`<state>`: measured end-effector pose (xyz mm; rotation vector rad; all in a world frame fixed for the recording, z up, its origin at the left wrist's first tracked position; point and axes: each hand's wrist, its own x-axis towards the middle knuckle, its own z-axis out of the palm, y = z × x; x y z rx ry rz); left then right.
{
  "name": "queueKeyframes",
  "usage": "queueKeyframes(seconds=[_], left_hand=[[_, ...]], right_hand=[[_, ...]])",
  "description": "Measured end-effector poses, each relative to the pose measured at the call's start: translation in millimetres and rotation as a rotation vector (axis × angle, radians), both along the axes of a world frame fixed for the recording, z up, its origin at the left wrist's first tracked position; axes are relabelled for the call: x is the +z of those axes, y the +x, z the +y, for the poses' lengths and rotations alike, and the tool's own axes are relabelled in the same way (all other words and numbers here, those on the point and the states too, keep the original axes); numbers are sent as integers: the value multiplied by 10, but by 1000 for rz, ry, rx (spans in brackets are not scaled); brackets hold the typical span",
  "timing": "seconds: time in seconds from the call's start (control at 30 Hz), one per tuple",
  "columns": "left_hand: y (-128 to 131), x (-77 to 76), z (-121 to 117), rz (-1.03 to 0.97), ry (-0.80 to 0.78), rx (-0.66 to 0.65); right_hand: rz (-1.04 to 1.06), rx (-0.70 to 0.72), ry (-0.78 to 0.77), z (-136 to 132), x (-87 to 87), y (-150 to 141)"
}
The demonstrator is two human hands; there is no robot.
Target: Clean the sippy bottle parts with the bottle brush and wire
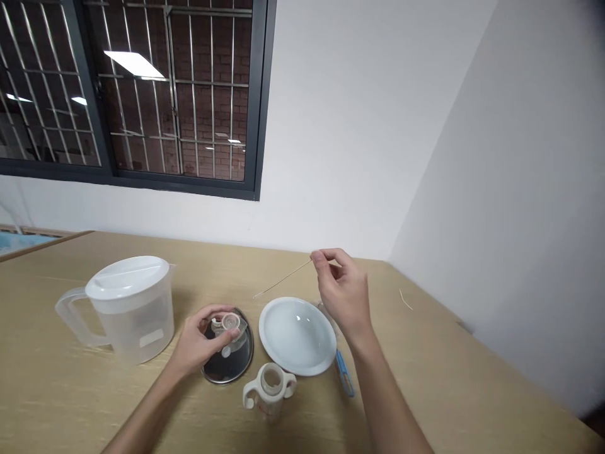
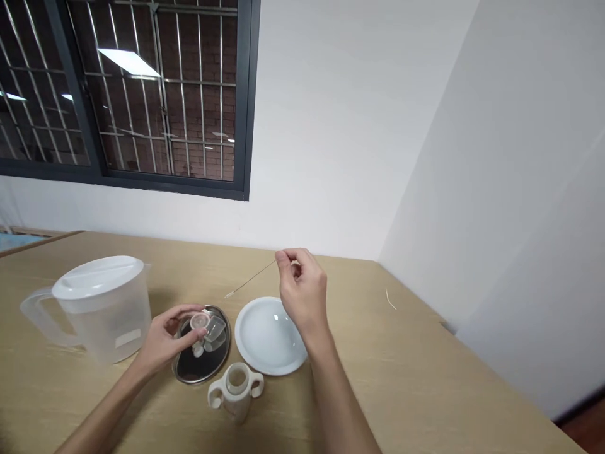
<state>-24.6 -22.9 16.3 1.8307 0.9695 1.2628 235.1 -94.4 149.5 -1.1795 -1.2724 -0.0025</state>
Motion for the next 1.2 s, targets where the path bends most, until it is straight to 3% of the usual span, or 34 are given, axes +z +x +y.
queueKeyframes(seconds=[0.3,0.47,0.6,0.73,0.9,1.07,1.2], left_hand=[[-118,29,72,-10,-42,47],[-109,52,64,65,59,106],[-76,64,26,108,101,99],[-58,27,34,231,106,128],[-47,-84,120,373,154,144],[-38,-151,185,449,178,191],[-41,-129,202,479,86,197]], right_hand=[[87,-93,71,-203,137,140],[216,-133,-7,-238,37,350],[411,-138,29,-136,-272,797],[728,-132,121,-91,-769,1344],[877,-235,101,-135,-1333,1783],[929,-375,23,-157,-1675,2095],[905,-493,-55,-154,-1873,2266]])
